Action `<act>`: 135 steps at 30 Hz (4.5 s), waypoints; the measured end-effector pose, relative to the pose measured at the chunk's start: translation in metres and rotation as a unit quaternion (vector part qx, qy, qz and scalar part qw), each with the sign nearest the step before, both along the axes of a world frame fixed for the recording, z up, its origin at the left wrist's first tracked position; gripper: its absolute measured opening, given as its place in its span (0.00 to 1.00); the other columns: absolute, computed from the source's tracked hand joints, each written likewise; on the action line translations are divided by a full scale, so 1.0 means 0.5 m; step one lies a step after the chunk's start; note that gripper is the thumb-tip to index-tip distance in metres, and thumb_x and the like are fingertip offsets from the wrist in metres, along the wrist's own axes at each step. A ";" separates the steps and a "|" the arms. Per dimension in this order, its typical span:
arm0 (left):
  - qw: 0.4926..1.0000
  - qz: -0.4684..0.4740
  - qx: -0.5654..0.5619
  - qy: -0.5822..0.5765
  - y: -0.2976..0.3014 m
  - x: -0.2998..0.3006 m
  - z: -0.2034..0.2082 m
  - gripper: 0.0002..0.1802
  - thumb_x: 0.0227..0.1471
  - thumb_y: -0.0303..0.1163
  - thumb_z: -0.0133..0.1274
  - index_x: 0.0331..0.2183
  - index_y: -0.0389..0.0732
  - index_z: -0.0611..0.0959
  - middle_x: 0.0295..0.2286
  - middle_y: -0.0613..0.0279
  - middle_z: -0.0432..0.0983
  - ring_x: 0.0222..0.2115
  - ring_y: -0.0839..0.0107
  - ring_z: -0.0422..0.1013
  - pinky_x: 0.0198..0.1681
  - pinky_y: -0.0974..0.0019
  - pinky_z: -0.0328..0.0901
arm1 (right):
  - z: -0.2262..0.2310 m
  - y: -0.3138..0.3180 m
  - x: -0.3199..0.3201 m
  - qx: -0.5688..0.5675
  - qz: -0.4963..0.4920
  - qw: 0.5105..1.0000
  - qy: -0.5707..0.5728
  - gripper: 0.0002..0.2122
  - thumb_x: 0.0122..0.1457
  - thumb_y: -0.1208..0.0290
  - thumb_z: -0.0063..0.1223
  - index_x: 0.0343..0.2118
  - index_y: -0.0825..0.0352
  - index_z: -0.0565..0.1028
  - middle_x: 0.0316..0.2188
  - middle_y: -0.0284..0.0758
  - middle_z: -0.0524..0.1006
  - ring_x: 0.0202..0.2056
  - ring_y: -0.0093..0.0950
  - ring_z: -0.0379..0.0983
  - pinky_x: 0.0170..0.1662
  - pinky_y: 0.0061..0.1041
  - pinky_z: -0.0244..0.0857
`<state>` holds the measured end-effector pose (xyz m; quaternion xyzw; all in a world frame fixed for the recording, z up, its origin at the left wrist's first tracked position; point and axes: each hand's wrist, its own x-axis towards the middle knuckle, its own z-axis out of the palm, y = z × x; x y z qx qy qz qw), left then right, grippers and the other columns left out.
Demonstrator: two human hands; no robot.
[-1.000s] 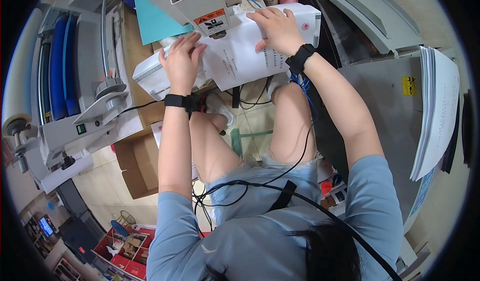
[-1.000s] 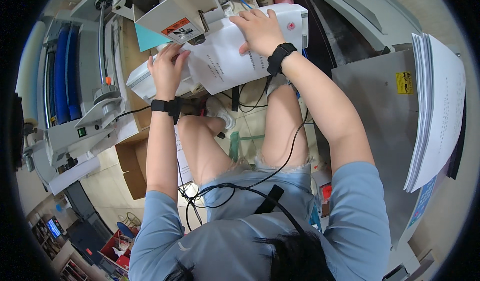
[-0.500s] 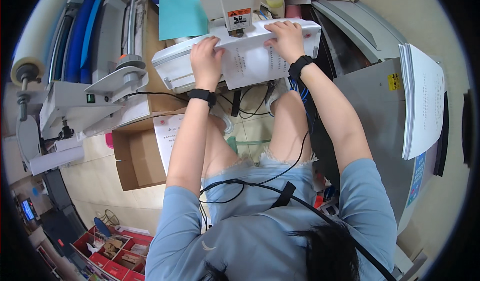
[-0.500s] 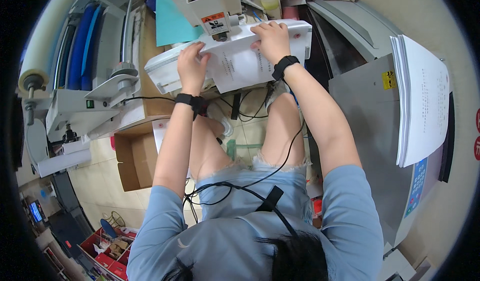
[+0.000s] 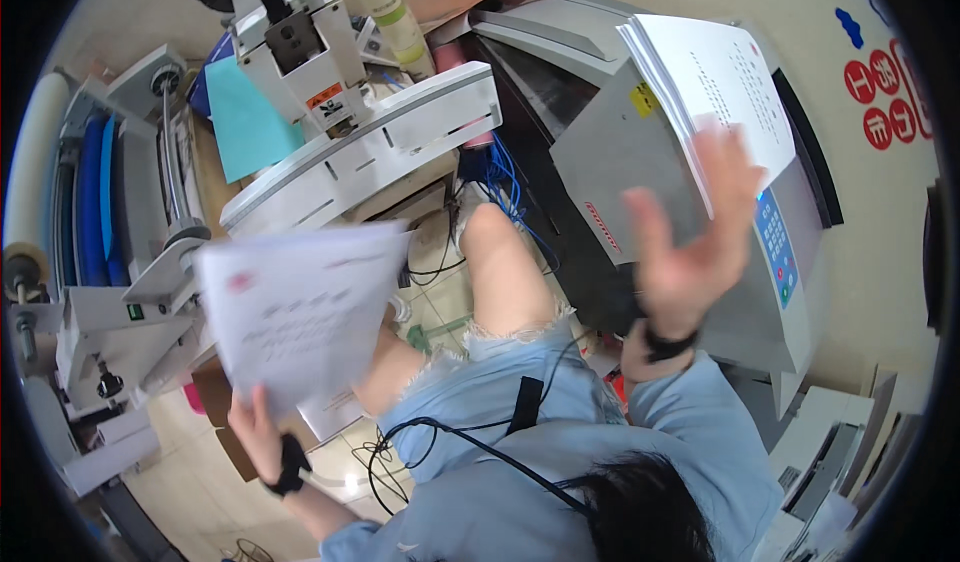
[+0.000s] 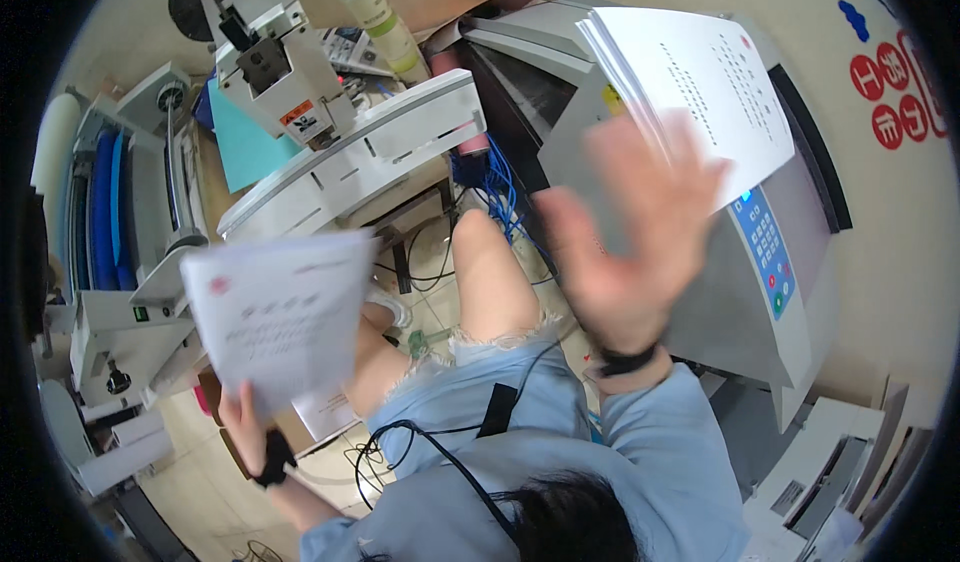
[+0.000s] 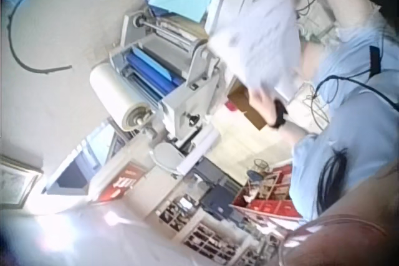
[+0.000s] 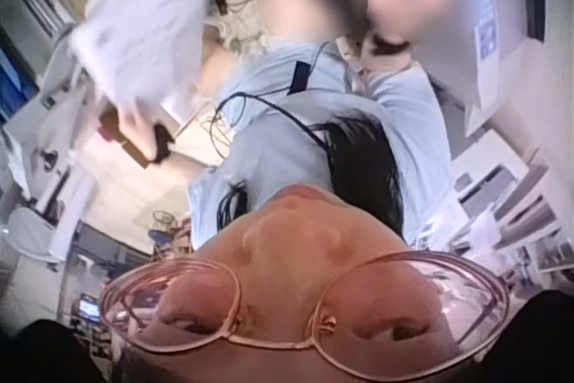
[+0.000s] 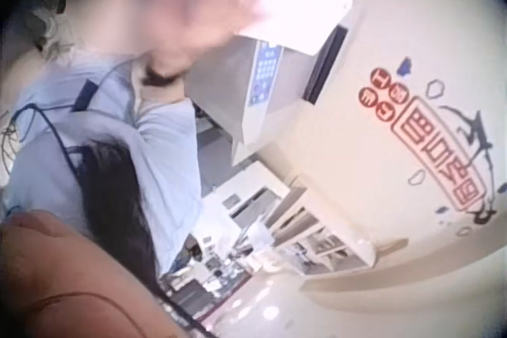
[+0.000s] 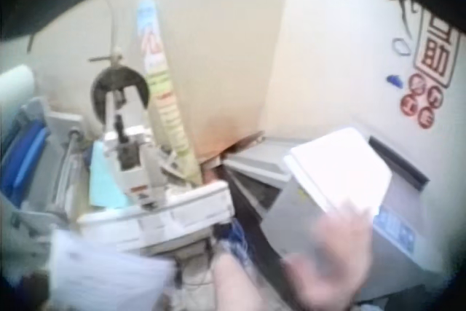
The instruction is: Binding several documents using a glue binding machine and then sorting them on a table.
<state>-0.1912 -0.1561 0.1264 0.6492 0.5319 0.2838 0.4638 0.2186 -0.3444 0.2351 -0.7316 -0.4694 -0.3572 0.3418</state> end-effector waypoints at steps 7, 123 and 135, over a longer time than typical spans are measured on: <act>0.959 0.073 -0.268 -0.049 -0.086 -0.473 -0.297 0.22 0.56 0.25 0.44 0.52 0.27 0.65 0.48 0.53 0.68 0.47 0.65 0.65 0.52 0.64 0.58 | -0.024 -0.126 0.113 -0.247 -0.283 0.927 0.015 0.24 0.48 0.64 0.61 0.49 0.62 0.71 0.51 0.39 0.71 0.56 0.36 0.62 0.60 0.50 0.40; 0.855 0.000 0.439 0.276 0.281 0.497 -0.261 0.28 0.46 0.40 0.57 0.51 0.57 0.71 0.49 0.64 0.63 0.54 0.55 0.55 0.45 0.20 0.44 | -0.351 0.586 0.137 -0.487 0.181 0.834 0.188 0.21 0.38 0.52 0.65 0.35 0.57 0.80 0.26 0.41 0.78 0.31 0.38 0.75 0.35 0.35 0.67; 0.860 0.180 0.426 0.215 0.312 0.392 -0.274 0.29 0.48 0.37 0.55 0.52 0.42 0.69 0.52 0.42 0.55 0.54 0.49 0.52 0.55 0.45 0.48 | -0.409 0.544 0.142 -0.376 0.188 0.897 0.140 0.25 0.43 0.53 0.61 0.45 0.56 0.75 0.41 0.37 0.76 0.47 0.35 0.69 0.51 0.39 0.58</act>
